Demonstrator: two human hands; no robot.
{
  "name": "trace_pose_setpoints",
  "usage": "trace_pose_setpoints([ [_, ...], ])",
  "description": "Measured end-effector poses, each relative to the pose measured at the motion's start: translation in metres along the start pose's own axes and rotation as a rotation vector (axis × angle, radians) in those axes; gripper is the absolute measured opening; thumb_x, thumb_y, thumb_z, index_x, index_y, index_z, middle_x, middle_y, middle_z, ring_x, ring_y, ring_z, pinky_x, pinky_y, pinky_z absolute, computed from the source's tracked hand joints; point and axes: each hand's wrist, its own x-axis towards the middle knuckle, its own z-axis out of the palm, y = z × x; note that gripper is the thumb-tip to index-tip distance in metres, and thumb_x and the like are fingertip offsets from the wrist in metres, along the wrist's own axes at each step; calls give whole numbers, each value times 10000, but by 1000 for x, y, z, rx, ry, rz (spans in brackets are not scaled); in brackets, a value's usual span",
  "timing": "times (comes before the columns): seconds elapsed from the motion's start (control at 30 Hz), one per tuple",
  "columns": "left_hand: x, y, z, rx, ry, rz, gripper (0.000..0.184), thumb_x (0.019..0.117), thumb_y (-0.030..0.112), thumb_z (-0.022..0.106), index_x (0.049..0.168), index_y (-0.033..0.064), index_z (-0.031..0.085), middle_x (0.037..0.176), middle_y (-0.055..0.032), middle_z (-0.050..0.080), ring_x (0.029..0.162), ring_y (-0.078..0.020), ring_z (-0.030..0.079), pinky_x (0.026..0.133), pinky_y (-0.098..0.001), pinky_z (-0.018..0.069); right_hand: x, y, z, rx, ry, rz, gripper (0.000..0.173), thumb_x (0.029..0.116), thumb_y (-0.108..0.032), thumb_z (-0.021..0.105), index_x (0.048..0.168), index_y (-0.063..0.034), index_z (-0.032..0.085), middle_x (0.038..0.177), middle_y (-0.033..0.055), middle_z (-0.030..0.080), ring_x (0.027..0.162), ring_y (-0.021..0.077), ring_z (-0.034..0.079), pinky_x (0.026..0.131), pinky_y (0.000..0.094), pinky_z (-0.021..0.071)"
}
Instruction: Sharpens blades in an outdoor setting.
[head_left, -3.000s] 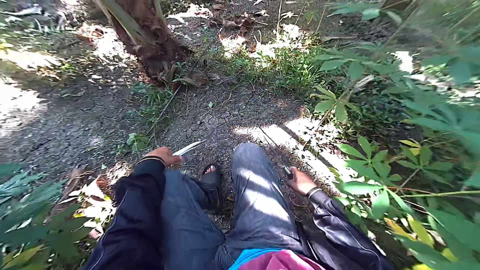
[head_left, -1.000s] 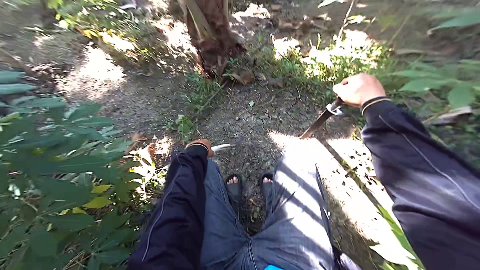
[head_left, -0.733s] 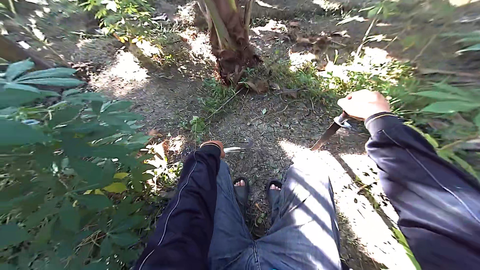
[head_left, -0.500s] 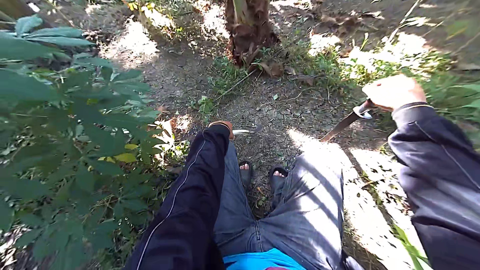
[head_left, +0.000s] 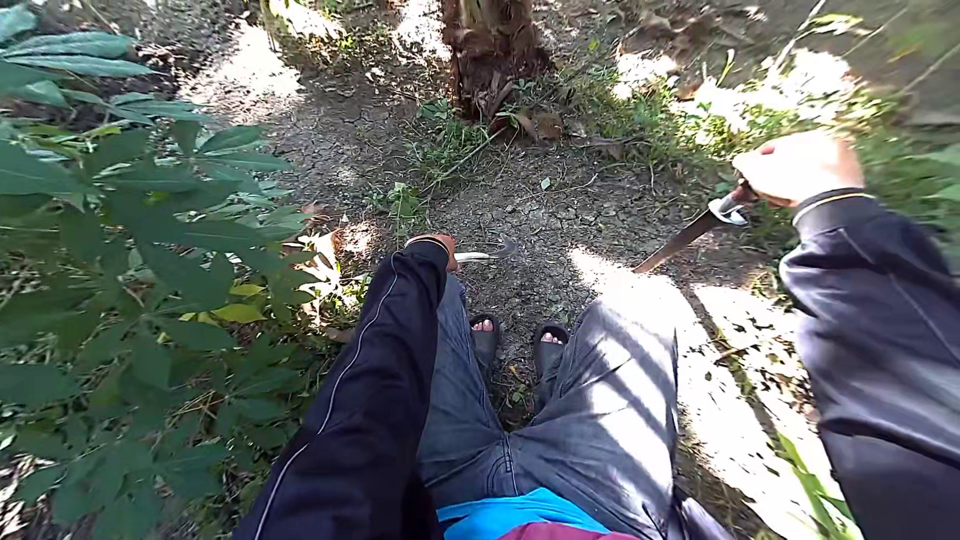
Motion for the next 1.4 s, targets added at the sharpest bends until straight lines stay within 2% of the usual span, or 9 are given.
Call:
trace_pose_setpoints([
  [0.33,3,-7,2,-27,21,-24,522,950,495,676,1153,14,703,1191,-235,695,1161,-409,657,932,-681,499,-8,1,-3,3,3,11,478,1016,-480,537,1079,-59,754,1160,317,685,1155,540,619,879,784,445],
  [0.47,-6,-7,-3,-90,25,-59,550,934,512,681,1219,42,700,1267,-222,673,1216,-405,627,970,-689,473,6,14,8,4,-16,-27,519,1043,-517,497,1096,-64,743,1062,289,711,988,510,680,807,747,494],
  [0.67,-8,-5,-4,-51,24,-75,567,917,510,694,1207,23,692,1286,-237,659,1217,-421,624,947,-694,487,37,21,24,2,-97,-24,556,1088,-480,404,1225,-29,699,1212,290,684,1146,477,652,936,730,472],
  [0.87,-14,-2,-5,-98,33,-93,505,924,452,704,1207,34,700,1295,-221,663,1221,-416,623,947,-695,486,-39,-46,-35,-3,-153,-3,498,1078,-418,463,1273,-16,684,1341,318,620,1296,508,558,1024,743,392],
  [0.93,-15,0,-3,-87,36,-104,496,916,442,709,1209,43,699,1285,-212,670,1208,-408,631,933,-689,496,-29,-43,-28,-17,-140,-7,475,1049,-444,485,1210,-54,705,1271,282,665,1213,475,618,970,732,431],
  [1.03,-19,2,-3,-77,30,-97,486,925,436,695,1197,33,699,1283,-212,670,1204,-402,634,935,-682,495,-22,-41,-20,-47,-133,-21,485,1048,-461,492,1159,-50,724,1246,278,677,1205,472,625,962,729,442],
  [1.23,-16,7,-1,-66,27,-99,495,917,442,705,1193,31,695,1274,-207,673,1192,-396,641,920,-677,502,-37,-54,-27,-84,-186,-1,486,1063,-426,464,1209,-29,704,1321,289,641,1277,472,584,1016,719,420],
  [1.33,-17,8,-1,-58,22,-93,500,914,455,704,1191,38,697,1274,-208,672,1195,-395,640,919,-674,504,-35,-54,-21,-97,-151,9,457,1053,-422,508,1129,-32,732,1240,266,687,1200,462,635,975,706,464],
  [1.4,-18,9,0,-50,22,-83,500,920,462,698,1198,46,696,1281,-203,672,1202,-393,639,916,-675,506,-41,-56,-24,-114,-152,8,462,1050,-408,494,1157,-17,716,1270,269,676,1230,454,627,994,682,468],
])
